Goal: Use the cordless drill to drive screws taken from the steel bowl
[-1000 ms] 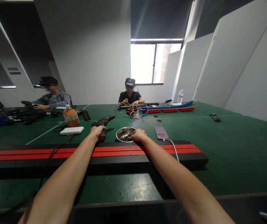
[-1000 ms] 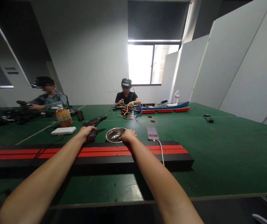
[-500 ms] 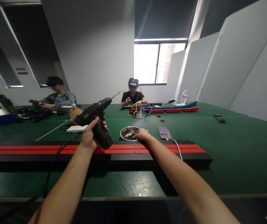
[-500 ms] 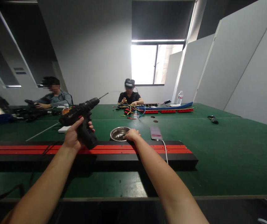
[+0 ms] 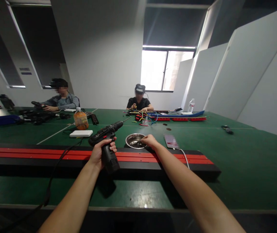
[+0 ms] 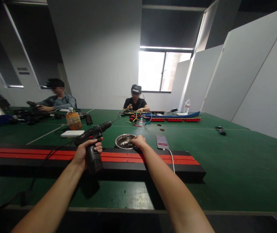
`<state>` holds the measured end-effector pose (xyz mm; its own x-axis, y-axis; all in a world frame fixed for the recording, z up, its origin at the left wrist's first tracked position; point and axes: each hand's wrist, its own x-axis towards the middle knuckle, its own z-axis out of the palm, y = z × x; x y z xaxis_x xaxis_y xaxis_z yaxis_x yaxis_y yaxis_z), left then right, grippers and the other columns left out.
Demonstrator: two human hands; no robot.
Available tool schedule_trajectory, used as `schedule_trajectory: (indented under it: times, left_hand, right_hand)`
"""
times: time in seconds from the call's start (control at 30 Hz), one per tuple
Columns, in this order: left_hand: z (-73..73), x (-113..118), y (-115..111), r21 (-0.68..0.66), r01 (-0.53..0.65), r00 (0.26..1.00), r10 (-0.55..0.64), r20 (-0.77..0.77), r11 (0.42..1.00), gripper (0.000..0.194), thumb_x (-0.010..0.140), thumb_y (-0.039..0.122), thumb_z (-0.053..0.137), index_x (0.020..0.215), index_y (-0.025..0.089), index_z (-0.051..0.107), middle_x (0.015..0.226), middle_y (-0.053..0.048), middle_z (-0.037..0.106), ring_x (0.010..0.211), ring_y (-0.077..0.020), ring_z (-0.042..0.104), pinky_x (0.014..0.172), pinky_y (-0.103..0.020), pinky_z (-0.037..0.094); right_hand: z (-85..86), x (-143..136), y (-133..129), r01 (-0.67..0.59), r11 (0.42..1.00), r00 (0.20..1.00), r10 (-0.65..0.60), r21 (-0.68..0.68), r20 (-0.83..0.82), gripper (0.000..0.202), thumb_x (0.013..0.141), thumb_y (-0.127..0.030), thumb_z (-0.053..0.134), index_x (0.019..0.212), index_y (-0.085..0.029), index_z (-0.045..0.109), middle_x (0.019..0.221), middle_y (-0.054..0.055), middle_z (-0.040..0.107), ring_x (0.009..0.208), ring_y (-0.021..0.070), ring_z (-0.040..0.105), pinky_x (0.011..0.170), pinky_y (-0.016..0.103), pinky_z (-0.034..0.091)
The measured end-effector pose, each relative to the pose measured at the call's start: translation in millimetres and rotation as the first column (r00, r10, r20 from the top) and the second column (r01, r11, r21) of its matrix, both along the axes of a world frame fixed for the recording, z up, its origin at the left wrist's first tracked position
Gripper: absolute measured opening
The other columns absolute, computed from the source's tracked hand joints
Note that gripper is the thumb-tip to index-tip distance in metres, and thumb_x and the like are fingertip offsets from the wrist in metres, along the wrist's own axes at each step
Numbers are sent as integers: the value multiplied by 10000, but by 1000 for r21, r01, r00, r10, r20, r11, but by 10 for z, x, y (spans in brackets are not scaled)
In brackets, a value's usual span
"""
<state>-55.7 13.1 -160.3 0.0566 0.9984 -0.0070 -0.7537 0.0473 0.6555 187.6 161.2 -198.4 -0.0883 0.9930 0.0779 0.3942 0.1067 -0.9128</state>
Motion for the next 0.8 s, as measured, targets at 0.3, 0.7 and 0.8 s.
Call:
schedule_trajectory:
  times: [0.3,0.7,0.8]
  left_hand:
    - [-49,55,-28,-118,143,973,-161,-165,983,171,803,178,626,940,85,672,612,3,531,489,-99,524,487,-229,494]
    - [-58,110,-64,-189,138,939,-189,-288,972,170,808,222,671,922,96,685,619,-14,583,480,-110,570,453,-211,480]
    - [-64,106,-60,-184,131,937,-182,-297,974,167,809,223,673,921,101,692,630,-18,592,488,-107,572,468,-213,493]
  right_hand:
    - [100,-1,-43,28,998,950,-45,-60,-309,171,613,-258,806,704,-172,689,647,70,660,724,244,631,655,336,474]
    - [85,98,45,-51,995,878,7,-80,-480,430,633,-518,781,887,-176,727,827,45,705,730,168,613,620,248,420]
    - [88,84,28,-101,991,851,43,-84,-524,402,648,-492,795,885,-178,715,772,27,696,671,149,595,595,237,407]
